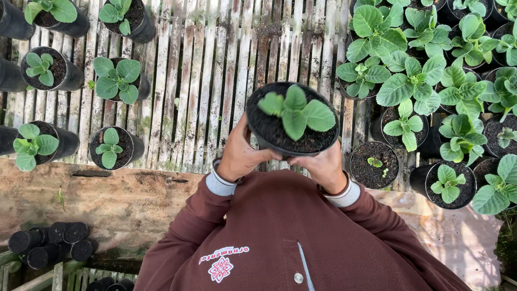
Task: The person repeatedly picks up potted seedlings from a bamboo rack, inspects the leaves and soil, and places them back. The person also moves empty pots to a lower shelf and walks along the rack to access different seedlings.
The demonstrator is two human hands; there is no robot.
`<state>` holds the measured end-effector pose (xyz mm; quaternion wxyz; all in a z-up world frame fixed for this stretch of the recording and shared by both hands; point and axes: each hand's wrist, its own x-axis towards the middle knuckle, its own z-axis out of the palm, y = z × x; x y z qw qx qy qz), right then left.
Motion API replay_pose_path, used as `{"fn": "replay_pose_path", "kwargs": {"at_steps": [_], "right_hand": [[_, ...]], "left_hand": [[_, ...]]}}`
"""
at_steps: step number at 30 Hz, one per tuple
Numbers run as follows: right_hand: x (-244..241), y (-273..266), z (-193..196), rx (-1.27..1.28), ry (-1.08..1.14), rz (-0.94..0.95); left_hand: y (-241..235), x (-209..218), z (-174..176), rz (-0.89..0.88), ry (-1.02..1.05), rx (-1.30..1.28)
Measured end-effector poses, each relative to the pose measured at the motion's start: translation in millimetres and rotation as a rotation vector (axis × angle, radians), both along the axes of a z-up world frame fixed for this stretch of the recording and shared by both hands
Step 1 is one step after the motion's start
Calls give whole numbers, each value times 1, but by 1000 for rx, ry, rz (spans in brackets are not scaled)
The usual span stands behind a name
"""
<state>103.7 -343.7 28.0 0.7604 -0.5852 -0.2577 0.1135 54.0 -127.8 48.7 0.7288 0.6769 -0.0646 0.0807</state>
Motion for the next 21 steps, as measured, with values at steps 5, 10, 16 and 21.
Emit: {"fn": "replay_pose_path", "kwargs": {"at_steps": [5,10,16,21], "right_hand": [[-12,4,12,16,91,4],[12,-21,21,-142,-93,256],[10,-23,8,-223,5,180],[18,-16,-17,-230,-104,135]], "left_hand": [[-16,-2,5,112,-67,223],[16,-8,-13,-168,-194,337],[12,-17,-37,-133,-69,383],[28,-5,-54,-191,-37,313]]}}
